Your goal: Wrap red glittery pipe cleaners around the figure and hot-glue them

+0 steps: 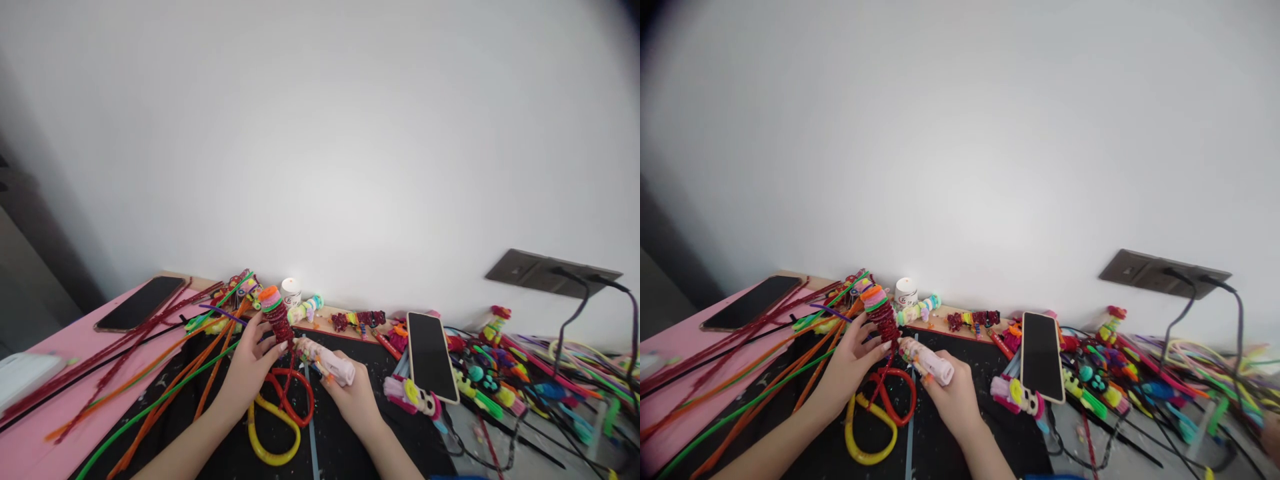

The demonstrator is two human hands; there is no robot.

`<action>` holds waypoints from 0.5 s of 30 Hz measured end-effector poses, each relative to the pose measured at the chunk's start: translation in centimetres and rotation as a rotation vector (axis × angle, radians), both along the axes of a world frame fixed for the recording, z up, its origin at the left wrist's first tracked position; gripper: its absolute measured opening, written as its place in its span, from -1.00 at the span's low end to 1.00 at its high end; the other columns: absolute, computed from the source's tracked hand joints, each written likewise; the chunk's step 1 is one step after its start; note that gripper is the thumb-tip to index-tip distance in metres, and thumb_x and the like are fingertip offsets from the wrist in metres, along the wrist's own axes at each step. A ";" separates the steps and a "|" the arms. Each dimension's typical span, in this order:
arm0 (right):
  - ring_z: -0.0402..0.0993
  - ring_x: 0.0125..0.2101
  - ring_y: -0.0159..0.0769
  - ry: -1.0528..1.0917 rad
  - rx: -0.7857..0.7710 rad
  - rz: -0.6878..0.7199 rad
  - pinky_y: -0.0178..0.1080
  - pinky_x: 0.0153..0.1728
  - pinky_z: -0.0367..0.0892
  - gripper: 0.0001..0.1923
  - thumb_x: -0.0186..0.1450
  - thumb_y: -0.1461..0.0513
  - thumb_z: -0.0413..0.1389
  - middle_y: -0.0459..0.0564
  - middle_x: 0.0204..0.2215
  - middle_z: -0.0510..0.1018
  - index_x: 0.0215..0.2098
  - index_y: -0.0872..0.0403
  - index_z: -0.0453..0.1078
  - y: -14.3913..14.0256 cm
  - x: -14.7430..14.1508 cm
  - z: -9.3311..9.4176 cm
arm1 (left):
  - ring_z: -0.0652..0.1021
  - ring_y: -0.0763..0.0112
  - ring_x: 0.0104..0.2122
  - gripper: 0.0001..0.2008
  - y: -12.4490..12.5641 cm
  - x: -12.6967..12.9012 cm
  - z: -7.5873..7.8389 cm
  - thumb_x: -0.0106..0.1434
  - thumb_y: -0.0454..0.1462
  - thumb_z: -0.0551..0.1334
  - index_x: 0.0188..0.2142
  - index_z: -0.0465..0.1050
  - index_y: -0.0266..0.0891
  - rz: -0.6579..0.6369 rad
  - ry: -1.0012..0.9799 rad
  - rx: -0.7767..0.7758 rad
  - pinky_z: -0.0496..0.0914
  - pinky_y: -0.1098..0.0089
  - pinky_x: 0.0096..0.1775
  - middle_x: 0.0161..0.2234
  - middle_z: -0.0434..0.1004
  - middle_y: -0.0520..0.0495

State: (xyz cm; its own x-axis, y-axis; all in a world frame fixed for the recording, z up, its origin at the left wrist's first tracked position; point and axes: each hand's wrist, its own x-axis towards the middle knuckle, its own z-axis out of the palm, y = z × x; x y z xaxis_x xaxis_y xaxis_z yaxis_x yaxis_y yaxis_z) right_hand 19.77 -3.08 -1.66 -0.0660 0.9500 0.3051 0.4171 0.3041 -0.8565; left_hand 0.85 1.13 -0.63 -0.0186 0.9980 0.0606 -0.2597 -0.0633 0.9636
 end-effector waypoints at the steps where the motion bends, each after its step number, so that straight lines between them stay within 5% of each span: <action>1: 0.24 -0.58 -0.44 0.003 0.001 -0.005 -0.41 -0.55 0.15 -0.92 0.09 0.37 0.06 -0.20 -0.59 0.37 -0.47 0.08 0.33 0.0 0.0 0.0 | 0.53 0.21 -0.12 -0.28 0.0 0.0 0.0 0.02 -0.24 0.31 0.16 0.07 -0.10 0.002 -0.003 -0.013 0.40 0.20 -0.05 -0.06 0.43 -0.12; 15: 0.24 -0.58 -0.43 0.003 0.050 -0.029 -0.41 -0.57 0.17 -0.92 0.09 0.37 0.06 -0.18 -0.59 0.36 -0.49 0.09 0.32 0.0 0.2 -0.2 | 0.53 0.18 -0.10 -0.26 -0.1 -0.1 0.2 0.02 -0.22 0.31 0.17 0.05 -0.10 0.004 -0.014 -0.049 0.43 0.20 -0.07 0.01 0.41 -0.16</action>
State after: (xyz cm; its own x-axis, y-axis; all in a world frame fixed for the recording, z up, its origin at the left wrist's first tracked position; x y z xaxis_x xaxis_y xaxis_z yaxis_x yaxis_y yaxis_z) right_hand 19.92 -3.10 -1.84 -0.0374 0.9352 0.3521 0.4236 0.3340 -0.8420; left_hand 0.76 1.07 -0.44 -0.0231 0.9997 0.0118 -0.2733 -0.0176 0.9618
